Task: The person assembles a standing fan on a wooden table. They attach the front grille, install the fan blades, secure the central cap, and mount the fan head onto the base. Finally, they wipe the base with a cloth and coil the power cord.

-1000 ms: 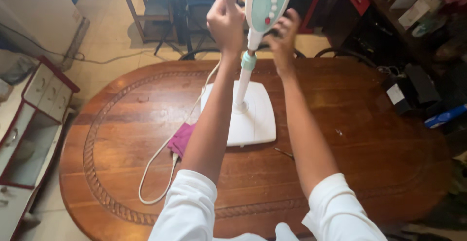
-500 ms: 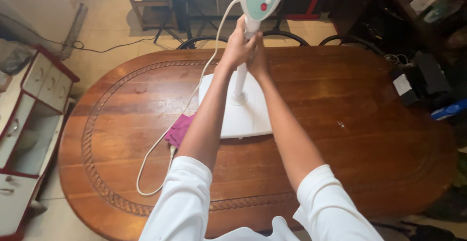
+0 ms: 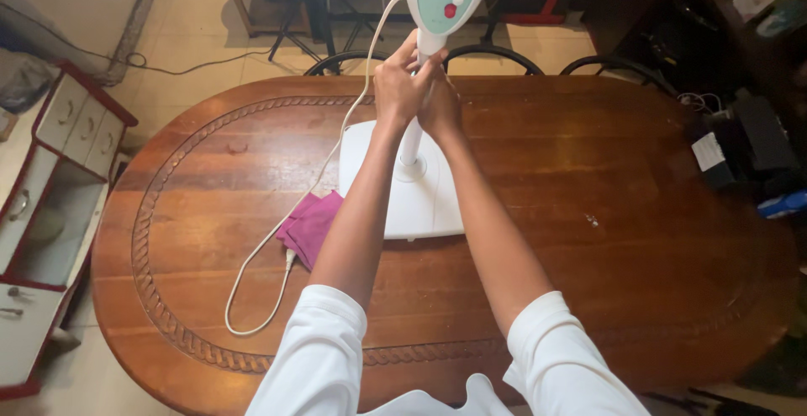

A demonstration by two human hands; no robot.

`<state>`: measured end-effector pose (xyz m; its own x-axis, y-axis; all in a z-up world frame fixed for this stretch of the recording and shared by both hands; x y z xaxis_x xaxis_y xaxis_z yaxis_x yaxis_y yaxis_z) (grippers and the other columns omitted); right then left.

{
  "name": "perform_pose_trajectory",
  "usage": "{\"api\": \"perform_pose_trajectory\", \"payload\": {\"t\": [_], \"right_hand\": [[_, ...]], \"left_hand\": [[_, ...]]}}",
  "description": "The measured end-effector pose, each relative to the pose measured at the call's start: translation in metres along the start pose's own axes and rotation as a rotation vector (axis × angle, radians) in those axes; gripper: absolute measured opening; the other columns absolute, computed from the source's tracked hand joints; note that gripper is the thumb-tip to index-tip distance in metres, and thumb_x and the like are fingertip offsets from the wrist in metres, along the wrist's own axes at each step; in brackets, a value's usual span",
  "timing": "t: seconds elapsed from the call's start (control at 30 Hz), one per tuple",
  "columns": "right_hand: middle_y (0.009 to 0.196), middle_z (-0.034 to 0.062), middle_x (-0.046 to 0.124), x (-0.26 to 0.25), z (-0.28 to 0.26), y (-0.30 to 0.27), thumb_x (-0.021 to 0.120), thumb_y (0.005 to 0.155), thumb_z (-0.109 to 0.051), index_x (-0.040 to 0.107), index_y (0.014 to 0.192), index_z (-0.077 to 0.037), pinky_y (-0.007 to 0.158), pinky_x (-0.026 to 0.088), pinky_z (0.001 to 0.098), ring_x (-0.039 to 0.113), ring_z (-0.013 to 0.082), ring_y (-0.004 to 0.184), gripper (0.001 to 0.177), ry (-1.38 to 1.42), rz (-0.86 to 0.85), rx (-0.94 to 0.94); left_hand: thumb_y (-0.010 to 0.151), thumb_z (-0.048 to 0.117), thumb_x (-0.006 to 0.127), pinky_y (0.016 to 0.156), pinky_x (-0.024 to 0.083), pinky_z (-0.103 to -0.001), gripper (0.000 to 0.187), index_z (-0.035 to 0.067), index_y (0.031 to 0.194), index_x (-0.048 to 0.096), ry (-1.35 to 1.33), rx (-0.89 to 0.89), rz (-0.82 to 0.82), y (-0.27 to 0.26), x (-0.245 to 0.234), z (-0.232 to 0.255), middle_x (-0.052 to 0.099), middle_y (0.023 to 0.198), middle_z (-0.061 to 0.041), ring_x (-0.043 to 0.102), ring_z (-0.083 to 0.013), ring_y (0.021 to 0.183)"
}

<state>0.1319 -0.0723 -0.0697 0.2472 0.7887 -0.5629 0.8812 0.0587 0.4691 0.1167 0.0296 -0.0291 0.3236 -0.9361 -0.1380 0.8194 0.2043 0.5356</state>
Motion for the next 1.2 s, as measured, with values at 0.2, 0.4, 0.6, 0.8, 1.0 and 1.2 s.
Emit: {"api": "perform_pose_trajectory", "payload": {"t": [0.2, 0.4, 0.6, 0.8, 1.0, 1.2], "right_hand": [[0.110, 0.0151, 0.076, -0.007, 0.007, 0.003, 0.062, 0.097, -0.029, 0.061, 0.129, -0.016, 0.088, 0.056, 0.0454, 0.073, 0.0371, 0.107, 0.035, 0.032, -0.048, -0.031], [0.112, 0.0138, 0.076, 0.018, 0.019, 0.012, 0.075, 0.091, -0.020, 0.059, 0.128, -0.007, 0.086, 0.057, 0.0378, 0.076, 0.0287, 0.105, 0.043, 0.268, -0.007, -0.094], [0.096, 0.0121, 0.073, 0.038, 0.054, 0.018, 0.082, 0.078, -0.004, 0.059, 0.115, 0.000, 0.079, 0.056, 0.0351, 0.074, 0.0214, 0.091, 0.043, 0.321, 0.083, -0.037], [0.087, 0.0053, 0.071, 0.056, 0.087, 0.022, 0.077, 0.091, -0.006, 0.062, 0.102, 0.003, 0.072, 0.052, 0.0284, 0.061, 0.0077, 0.086, 0.021, 0.513, 0.052, -0.164], [0.087, 0.0028, 0.072, 0.046, 0.078, 0.020, 0.081, 0.090, -0.003, 0.064, 0.098, 0.002, 0.070, 0.053, 0.0274, 0.062, 0.0075, 0.083, 0.019, 0.662, -0.120, -0.128], [0.095, 0.0031, 0.072, 0.045, 0.075, 0.013, 0.076, 0.094, -0.005, 0.062, 0.109, 0.002, 0.080, 0.053, 0.0260, 0.063, 0.0077, 0.091, 0.022, 0.697, -0.015, -0.223]], "left_hand": [[0.085, 0.042, 0.083, 0.084, 0.063, -0.038, 0.058, 0.021, 0.137, 0.066, 0.073, 0.001, 0.050, -0.004, 0.002, -0.003, 0.081, 0.105, -0.014, 0.079, -0.0254, 0.102], [0.085, 0.026, 0.088, 0.091, 0.058, -0.033, 0.049, 0.004, 0.121, 0.063, -0.373, 0.128, -0.084, 0.016, 0.011, -0.010, 0.076, 0.105, -0.008, 0.072, -0.0174, 0.102], [0.080, 0.022, 0.090, 0.079, 0.060, -0.029, 0.044, 0.000, 0.111, 0.067, -0.358, 0.157, -0.198, 0.058, 0.032, -0.016, 0.076, 0.099, -0.007, 0.073, -0.0129, 0.091], [0.081, 0.015, 0.085, 0.068, 0.059, -0.027, 0.028, 0.001, 0.102, 0.072, -0.340, 0.165, -0.026, 0.051, 0.047, -0.030, 0.079, 0.085, -0.006, 0.074, -0.0120, 0.078], [0.082, 0.017, 0.083, 0.065, 0.059, -0.027, 0.029, 0.001, 0.103, 0.071, -0.308, 0.103, 0.039, 0.043, 0.044, -0.025, 0.078, 0.082, -0.005, 0.073, -0.0114, 0.072], [0.084, 0.020, 0.085, 0.071, 0.062, -0.029, 0.031, 0.001, 0.104, 0.071, -0.296, 0.147, -0.005, 0.043, 0.044, -0.025, 0.080, 0.088, -0.006, 0.076, -0.0137, 0.080]]}}
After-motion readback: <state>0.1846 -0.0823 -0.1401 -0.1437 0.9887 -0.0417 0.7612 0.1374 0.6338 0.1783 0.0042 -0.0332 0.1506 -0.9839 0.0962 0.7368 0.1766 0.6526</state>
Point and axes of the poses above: each hand's wrist, its own y-axis towards the middle knuckle, its own x-axis out of the palm, z = x × y, the point moved 3 cm from there along y, towards the middle knuckle
